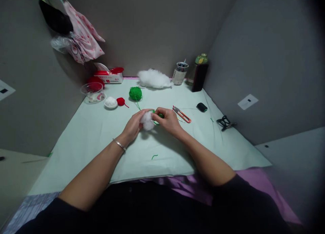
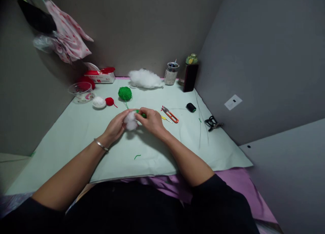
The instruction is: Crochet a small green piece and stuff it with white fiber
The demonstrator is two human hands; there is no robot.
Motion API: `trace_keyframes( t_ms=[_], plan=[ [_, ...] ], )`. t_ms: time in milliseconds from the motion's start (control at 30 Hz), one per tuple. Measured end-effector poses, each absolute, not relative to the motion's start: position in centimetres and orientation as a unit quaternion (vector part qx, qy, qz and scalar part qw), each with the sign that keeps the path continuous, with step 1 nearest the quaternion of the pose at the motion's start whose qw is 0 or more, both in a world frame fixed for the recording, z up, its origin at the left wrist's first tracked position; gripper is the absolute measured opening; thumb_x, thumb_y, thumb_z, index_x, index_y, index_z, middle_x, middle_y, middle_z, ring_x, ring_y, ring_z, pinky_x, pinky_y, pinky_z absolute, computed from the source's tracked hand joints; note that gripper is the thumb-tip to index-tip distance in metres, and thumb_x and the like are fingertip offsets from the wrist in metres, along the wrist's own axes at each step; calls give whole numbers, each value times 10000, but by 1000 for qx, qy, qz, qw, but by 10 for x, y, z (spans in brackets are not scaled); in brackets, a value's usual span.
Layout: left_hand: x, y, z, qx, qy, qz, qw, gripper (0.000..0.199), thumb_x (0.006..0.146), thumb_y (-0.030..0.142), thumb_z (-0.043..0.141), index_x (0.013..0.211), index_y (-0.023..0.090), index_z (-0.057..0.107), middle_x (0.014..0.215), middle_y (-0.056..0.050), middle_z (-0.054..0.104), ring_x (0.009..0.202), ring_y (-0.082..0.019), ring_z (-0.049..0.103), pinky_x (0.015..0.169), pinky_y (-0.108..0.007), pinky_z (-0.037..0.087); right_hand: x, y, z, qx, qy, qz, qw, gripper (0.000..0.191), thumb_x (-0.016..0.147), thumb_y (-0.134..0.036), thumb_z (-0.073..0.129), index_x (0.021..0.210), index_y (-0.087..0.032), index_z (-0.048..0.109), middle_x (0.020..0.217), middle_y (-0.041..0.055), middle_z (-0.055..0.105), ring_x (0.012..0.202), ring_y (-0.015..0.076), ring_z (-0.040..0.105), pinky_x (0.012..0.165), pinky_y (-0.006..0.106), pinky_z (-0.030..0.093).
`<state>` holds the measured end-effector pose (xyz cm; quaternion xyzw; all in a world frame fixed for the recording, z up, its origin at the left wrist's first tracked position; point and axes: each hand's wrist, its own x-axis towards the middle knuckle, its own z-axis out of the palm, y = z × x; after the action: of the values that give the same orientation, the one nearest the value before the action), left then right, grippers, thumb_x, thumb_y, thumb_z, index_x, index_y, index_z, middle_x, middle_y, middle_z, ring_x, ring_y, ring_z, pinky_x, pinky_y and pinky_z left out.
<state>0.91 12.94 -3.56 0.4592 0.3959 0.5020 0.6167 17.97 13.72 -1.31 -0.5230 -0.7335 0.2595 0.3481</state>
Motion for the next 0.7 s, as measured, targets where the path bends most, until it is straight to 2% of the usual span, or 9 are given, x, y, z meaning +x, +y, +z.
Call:
trace_keyframes(
  t_ms=[133, 233, 367, 467, 567, 700],
  plan=[
    [5, 130, -29, 453, 383, 472, 652, 380, 793, 393, 809, 1090, 173, 721, 905, -42, 742, 731, -155, 644, 608, -236, 515, 183, 142, -12, -513, -733, 285, 344, 238, 882, -356, 603, 703, -200, 599, 645, -28, 590, 625, 128, 488, 614, 259, 329],
    [5, 129, -28, 447, 381, 465, 662, 435, 765, 399, 857, 1098, 186, 674, 804, -10, 710, 667, -139, 643, 603, -239, 523, 185, 142, -11, -509, -738, 289, 334, 219, 880, -325, 595, 705, -195, 611, 643, -23, 592, 624, 131, 492, 617, 262, 324],
    [6, 129, -29, 448, 388, 470, 654, 474, 754, 415, 869, 1089, 196, 614, 794, -2, 706, 633, -134, 655, 559, -227, 502, 184, 138, -10, -499, -757, 269, 325, 193, 896, -297, 586, 732, -200, 613, 627, -33, 552, 612, 130, 444, 634, 274, 295],
    [7, 130, -31, 453, 390, 489, 635, 506, 712, 405, 881, 1054, 210, 563, 786, 21, 698, 623, -138, 661, 588, -252, 537, 182, 134, -9, -485, -773, 259, 316, 142, 915, -260, 571, 794, -203, 621, 651, -31, 565, 611, 132, 434, 652, 279, 292],
    [8, 131, -33, 460, 398, 514, 605, 458, 700, 347, 860, 1003, 216, 544, 755, 49, 674, 589, -117, 624, 574, -238, 525, 178, 130, -11, -476, -781, 261, 309, 141, 934, -240, 556, 814, -207, 623, 658, -27, 586, 607, 134, 442, 650, 278, 298],
    [9, 132, -37, 465, 420, 542, 560, 325, 719, 243, 798, 956, 203, 580, 689, 65, 632, 537, -82, 539, 500, -180, 408, 172, 126, -14, -456, -793, 265, 304, 136, 943, -222, 568, 828, -214, 642, 659, -35, 604, 602, 130, 456, 649, 270, 317]
  ],
)
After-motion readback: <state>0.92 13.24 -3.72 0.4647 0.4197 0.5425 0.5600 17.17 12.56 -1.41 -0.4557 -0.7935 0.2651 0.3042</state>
